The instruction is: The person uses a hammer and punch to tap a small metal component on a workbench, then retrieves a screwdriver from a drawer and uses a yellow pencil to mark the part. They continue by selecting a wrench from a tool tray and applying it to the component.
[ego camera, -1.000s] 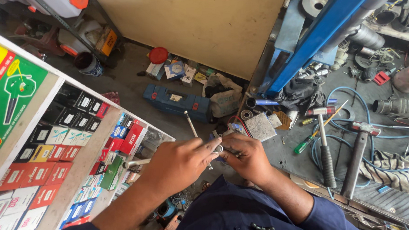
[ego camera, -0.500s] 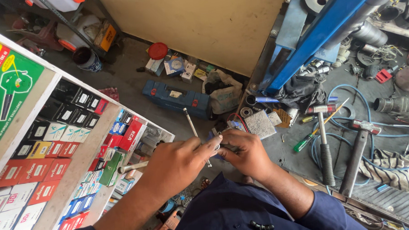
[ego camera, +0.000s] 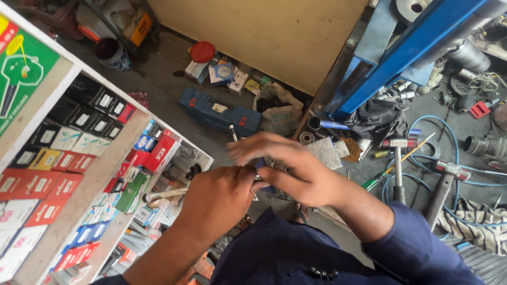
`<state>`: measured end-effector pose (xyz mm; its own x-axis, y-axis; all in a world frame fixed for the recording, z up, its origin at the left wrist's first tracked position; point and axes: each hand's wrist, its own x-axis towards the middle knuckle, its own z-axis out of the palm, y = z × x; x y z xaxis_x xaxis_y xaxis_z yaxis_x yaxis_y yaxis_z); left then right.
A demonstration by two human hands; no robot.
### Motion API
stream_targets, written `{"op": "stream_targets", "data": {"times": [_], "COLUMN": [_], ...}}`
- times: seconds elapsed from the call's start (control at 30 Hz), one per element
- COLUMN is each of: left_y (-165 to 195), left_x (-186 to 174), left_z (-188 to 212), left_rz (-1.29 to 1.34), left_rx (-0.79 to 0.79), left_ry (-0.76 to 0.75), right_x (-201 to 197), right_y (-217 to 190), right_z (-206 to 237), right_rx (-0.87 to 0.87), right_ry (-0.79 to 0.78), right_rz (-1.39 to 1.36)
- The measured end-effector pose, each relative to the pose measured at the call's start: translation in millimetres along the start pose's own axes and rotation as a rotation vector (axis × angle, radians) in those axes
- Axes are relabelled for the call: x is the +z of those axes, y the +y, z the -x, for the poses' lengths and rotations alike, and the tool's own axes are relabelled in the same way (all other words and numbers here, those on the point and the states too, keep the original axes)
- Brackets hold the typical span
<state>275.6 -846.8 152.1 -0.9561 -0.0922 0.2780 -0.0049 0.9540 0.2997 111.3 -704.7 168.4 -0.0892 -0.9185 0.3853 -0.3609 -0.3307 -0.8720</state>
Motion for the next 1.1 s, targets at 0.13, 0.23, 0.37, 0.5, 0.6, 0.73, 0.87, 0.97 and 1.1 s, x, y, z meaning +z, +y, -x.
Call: {"op": "stream_targets", "data": {"times": [0.13,0.23,0.37,0.5,0.6,0.73,0.87,0.97,1.1], "left_y": [-4,-2,0,-17,-26,-34,-55,-61,-53], "left_x": [1,-5,-16,-28,-31,-26,-32,-33,-25], "left_z": [1,4,11,20,31,43,56,63,72], "left_rz": [-0.015,0.023,0.001,-0.055,-0.074,-0.078,-0.182,-0.170,-0.202], "left_rx": [-0.061,-0.134,-0.248,-0.058,-0.116,-0.123,-0.060,-0.104,-0.129], "left_ry": [0.002,0.160,0.205,0.181,0.132,0.169,0.161,0.203,0.255], "right_x": [13,19,19,13,17,28,32,33,36], "right_y": [14,27,40,55,68,79,86,93,104], "right_z": [-21,-20,-10,-8,-7,-1,0,-2,1], "right_rx": [0.056,0.120,0.205,0.323,0.331,0.342,0.337,0.347,0.321], "right_ry": [-0.138,-0.138,-0.136,-0.275,-0.331,-0.268,-0.265,-0.289,-0.274], "right_rz": [-0.090,-0.119,-0.102,-0.110,-0.108,-0.170,-0.325,-0.371,-0.370]}}
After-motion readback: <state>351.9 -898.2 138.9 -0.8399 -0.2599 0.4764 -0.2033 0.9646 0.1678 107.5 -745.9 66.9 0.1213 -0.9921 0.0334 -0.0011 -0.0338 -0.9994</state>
